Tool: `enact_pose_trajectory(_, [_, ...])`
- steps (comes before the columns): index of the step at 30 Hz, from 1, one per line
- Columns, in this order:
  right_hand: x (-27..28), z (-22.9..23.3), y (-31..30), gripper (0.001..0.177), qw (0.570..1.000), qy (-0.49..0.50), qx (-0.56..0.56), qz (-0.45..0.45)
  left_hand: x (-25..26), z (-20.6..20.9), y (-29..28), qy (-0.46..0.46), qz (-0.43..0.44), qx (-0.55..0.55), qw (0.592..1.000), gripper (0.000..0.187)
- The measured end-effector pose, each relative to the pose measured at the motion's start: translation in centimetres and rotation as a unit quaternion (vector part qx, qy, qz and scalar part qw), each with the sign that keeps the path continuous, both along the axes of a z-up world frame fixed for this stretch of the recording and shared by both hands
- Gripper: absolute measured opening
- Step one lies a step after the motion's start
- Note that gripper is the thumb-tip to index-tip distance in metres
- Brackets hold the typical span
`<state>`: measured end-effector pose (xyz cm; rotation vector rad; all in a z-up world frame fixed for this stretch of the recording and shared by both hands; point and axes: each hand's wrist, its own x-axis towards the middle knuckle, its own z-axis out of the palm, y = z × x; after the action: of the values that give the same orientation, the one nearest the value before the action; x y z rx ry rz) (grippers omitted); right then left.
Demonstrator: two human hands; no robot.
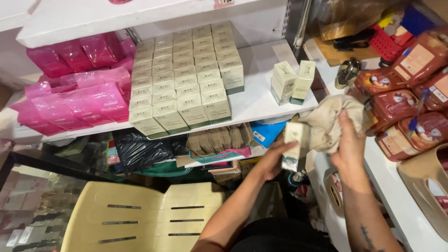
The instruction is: Wiping down beauty product boxes with a cloth and organizing them neatly on stockroom shelves.
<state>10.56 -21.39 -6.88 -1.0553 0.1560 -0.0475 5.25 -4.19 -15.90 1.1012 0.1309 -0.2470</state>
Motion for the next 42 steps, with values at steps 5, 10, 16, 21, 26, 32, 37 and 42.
enact_pose_trajectory(5, [-1.7, -4.9, -1.3, 0.025, 0.98, -0.147, -0.131, 0.023, 0.6, -0.5, 2.1, 0.046, -0.108, -0.256, 0.959, 0.087])
enact_pose_trajectory(10, [-6.4, -4.0, 4.0, 0.083, 0.642, -0.44, -0.625, 0.061, 0.8, -0.3, 1.6, 0.105, -0.075, -0.318, 0.939, 0.094])
enact_pose_trajectory(16, [-4.2, -5.1, 5.5, 0.075, 0.672, -0.321, -0.644, 0.178, 1.3, -2.7, 1.5, -0.013, -0.08, -0.308, 0.948, 0.081])
enact_pose_trajectory(21, [-1.7, -0.5, 6.8, 0.047, 0.753, -0.208, -0.617, 0.097, 1.4, -3.9, 0.8, 0.096, -0.064, -0.295, 0.949, 0.081])
enact_pose_trajectory(26, [4.9, -3.5, 4.0, 0.037, 0.78, -0.159, -0.603, 0.046, 0.1, -3.5, 0.8, 0.064, -0.143, -0.361, 0.919, 0.085])
enact_pose_trajectory(32, [2.8, 1.5, 2.2, 0.031, 0.869, -0.034, -0.489, 0.068, -0.4, -2.0, 2.4, 0.06, -0.143, -0.437, 0.886, 0.085])
enact_pose_trajectory(37, [-5.6, -1.4, 5.7, 0.05, 0.811, -0.248, -0.518, 0.105, 0.8, -3.3, 1.9, 0.049, -0.115, -0.436, 0.891, 0.085])
enact_pose_trajectory(42, [-6.0, -6.4, 7.5, 0.081, 0.485, -0.325, -0.811, 0.038, 2.5, -9.5, 0.5, -0.048, -0.097, -0.435, 0.894, 0.081])
